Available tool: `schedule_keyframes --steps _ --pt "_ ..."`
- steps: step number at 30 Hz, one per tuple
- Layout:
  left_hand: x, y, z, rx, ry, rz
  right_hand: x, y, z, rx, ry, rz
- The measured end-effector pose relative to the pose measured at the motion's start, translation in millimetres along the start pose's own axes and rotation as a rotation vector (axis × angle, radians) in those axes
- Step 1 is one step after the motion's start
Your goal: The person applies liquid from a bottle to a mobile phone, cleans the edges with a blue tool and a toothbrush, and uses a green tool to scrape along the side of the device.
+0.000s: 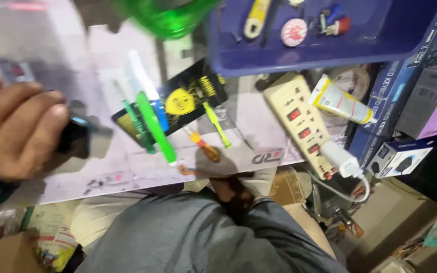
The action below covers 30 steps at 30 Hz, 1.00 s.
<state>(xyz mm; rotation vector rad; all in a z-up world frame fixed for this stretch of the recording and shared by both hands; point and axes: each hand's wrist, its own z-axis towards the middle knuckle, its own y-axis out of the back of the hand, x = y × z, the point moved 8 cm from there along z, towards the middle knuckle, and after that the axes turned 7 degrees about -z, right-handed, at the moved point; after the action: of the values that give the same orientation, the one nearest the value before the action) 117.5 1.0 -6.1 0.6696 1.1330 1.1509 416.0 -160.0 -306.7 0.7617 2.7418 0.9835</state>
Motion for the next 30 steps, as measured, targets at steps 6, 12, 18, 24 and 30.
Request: schedule_keyframes --steps 6,12,18,24,30 --pt "5.8 -8.5 -2.9 0.021 0.032 -0.154 -28.9 -18.2 -54.6 -0.008 0.077 0.018" --pt "7.4 -12.3 -19.2 -0.018 0.049 -0.238 -14.3 -16.3 -71.6 0.028 0.185 -0.019" --pt "8.6 -46.7 -67.3 -0.101 0.227 -0.264 -49.5 -73.7 -128.2 0.160 0.259 -0.058" --pt "-24.1 -56.9 -61.5 -0.126 0.267 -0.175 -73.5 -139.6 -176.8 0.243 0.360 -0.077" --pt "-57.7 -57.0 -50.7 -0.124 0.256 -0.114 -82.0 -170.1 -177.7 0.153 0.470 -0.096"
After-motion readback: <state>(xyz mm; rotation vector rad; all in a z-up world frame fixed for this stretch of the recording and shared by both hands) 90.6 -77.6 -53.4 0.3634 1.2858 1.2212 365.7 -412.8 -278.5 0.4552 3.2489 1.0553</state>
